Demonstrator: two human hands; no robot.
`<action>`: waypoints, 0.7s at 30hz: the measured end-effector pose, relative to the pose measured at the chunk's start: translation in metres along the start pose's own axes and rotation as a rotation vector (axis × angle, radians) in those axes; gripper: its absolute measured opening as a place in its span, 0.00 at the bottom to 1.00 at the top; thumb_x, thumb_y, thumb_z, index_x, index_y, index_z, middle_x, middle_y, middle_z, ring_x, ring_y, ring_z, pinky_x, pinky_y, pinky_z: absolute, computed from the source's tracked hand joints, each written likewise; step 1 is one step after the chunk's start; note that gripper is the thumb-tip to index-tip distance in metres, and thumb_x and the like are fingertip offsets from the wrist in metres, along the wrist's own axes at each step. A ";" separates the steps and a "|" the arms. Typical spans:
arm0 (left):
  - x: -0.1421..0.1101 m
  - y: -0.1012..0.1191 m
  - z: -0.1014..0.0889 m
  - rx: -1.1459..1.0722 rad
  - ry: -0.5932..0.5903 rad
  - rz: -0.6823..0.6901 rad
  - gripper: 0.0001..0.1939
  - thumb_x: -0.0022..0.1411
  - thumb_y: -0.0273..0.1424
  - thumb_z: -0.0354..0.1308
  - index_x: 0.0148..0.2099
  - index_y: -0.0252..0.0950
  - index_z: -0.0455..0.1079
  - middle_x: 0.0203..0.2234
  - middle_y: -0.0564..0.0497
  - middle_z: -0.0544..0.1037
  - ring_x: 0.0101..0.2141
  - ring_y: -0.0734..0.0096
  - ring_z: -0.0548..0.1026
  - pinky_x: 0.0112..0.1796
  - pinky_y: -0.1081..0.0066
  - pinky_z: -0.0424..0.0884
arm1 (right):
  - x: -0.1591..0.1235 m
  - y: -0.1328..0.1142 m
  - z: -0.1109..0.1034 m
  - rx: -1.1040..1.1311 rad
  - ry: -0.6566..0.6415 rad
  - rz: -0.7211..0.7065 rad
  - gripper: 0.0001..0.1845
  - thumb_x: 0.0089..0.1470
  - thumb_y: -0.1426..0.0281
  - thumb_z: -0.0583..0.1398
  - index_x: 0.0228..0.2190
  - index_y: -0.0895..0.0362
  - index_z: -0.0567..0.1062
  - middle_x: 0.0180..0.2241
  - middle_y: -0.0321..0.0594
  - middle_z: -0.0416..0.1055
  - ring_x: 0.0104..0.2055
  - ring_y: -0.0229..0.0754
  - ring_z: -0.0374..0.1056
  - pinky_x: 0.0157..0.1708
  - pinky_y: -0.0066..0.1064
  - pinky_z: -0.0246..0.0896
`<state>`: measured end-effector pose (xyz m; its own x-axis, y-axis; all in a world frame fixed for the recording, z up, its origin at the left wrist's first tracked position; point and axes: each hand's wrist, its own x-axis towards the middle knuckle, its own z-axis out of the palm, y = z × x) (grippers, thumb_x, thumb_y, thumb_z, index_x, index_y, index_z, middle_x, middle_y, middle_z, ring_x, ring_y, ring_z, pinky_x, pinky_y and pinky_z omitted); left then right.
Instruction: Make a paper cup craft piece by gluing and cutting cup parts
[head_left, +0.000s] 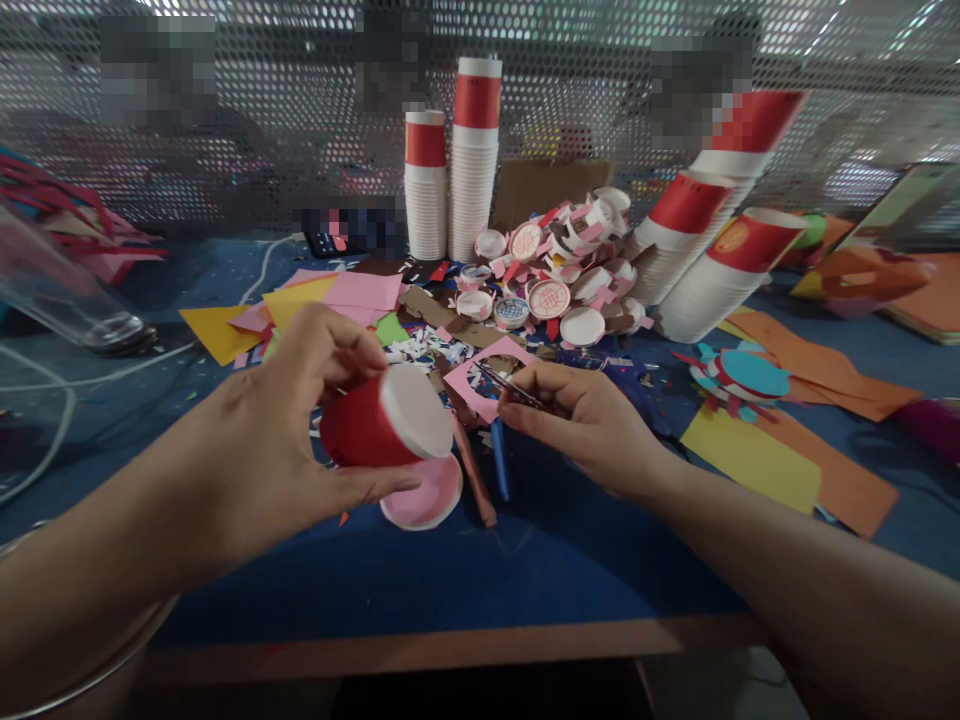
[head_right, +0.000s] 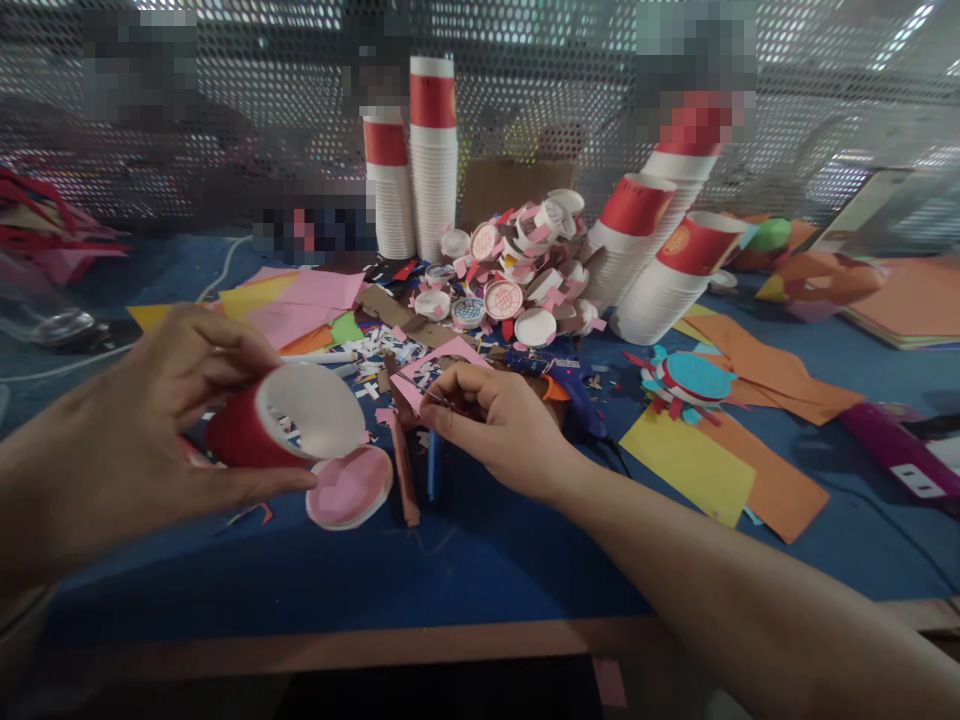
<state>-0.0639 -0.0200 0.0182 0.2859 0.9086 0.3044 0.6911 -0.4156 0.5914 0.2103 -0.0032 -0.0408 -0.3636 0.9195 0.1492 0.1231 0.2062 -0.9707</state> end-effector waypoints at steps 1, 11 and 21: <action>0.000 0.001 -0.002 0.073 -0.048 0.031 0.32 0.45 0.50 0.75 0.49 0.48 0.69 0.40 0.55 0.81 0.37 0.57 0.81 0.34 0.64 0.76 | 0.000 0.000 0.000 -0.008 0.003 0.004 0.10 0.60 0.64 0.65 0.32 0.58 0.74 0.28 0.32 0.65 0.28 0.34 0.56 0.29 0.30 0.49; 0.000 -0.001 -0.002 0.230 -0.278 0.270 0.24 0.60 0.50 0.67 0.56 0.51 0.72 0.46 0.52 0.80 0.44 0.54 0.78 0.44 0.61 0.74 | 0.000 -0.001 -0.002 -0.057 0.005 0.020 0.11 0.60 0.62 0.65 0.33 0.58 0.75 0.27 0.32 0.64 0.26 0.33 0.54 0.26 0.30 0.47; -0.002 -0.002 0.006 0.195 -0.421 0.250 0.23 0.59 0.48 0.68 0.55 0.50 0.75 0.48 0.49 0.78 0.46 0.52 0.78 0.42 0.61 0.76 | 0.000 -0.003 -0.002 -0.037 -0.006 0.002 0.09 0.60 0.66 0.65 0.33 0.58 0.74 0.28 0.32 0.67 0.27 0.33 0.57 0.28 0.29 0.51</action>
<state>-0.0621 -0.0211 0.0120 0.6723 0.7371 0.0680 0.6667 -0.6429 0.3771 0.2115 -0.0030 -0.0375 -0.3684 0.9182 0.1457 0.1576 0.2162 -0.9636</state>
